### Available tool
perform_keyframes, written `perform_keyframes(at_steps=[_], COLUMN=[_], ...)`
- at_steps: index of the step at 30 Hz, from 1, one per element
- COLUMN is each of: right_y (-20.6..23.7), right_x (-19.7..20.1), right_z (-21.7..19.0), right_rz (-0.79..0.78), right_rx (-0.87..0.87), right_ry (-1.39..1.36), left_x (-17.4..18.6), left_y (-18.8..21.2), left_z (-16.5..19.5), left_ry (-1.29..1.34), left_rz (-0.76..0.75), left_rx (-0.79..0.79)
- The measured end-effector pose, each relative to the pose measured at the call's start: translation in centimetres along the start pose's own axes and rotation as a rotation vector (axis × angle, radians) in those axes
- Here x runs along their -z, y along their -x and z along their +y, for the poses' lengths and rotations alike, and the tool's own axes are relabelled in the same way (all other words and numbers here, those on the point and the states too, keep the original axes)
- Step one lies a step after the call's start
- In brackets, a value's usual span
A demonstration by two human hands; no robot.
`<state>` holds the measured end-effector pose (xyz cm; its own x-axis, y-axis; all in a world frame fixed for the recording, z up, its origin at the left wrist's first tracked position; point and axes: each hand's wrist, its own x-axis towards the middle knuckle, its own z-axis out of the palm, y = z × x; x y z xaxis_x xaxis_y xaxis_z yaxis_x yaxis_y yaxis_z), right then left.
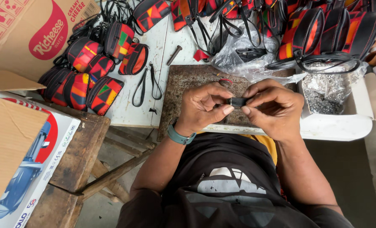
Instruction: The person sits at a workbench assembling small colorful zippered coin purses. They thread and fold a black wrist strap, attach it to the purse's zipper pull and corner, hammer fasteners on a wooden block, and place finished purses on the table and into a cardboard box.
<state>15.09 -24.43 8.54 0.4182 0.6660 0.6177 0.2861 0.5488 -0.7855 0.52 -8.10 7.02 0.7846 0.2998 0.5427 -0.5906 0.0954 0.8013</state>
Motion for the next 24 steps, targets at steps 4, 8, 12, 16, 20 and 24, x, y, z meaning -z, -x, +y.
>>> perform_keyframes(at_steps=[4, 8, 12, 16, 20, 24], right_y=[0.6, 1.1, 1.1, 1.0, 1.1, 1.3], right_x=[0.1, 0.2, -0.2, -0.6, -0.5, -0.4], right_z=[0.7, 0.5, 0.7, 1.3, 1.4, 1.0], right_rz=[0.007, 0.015, 0.035, 0.101, 0.072, 0.078], right_rx=[0.009, 0.005, 0.031, -0.071, -0.006, 0.027], right_ry=[-0.027, 0.045, -0.063, -0.521, -0.328, -0.203], left_x=[-0.2, -0.3, -0.8, -1.8, -2.3, -2.4], left_y=[0.3, 0.6, 0.6, 0.2, 0.1, 0.0], left_z=[-0.1, -0.5, -1.1, -1.6, -1.5, -0.9], left_ry=[0.005, 0.004, 0.092, 0.145, 0.089, 0.078], left_rz=[-0.027, 0.001, -0.013, 0.017, 0.061, 0.049], left_rx=[0.034, 0.028, 0.043, 0.015, -0.104, -0.075])
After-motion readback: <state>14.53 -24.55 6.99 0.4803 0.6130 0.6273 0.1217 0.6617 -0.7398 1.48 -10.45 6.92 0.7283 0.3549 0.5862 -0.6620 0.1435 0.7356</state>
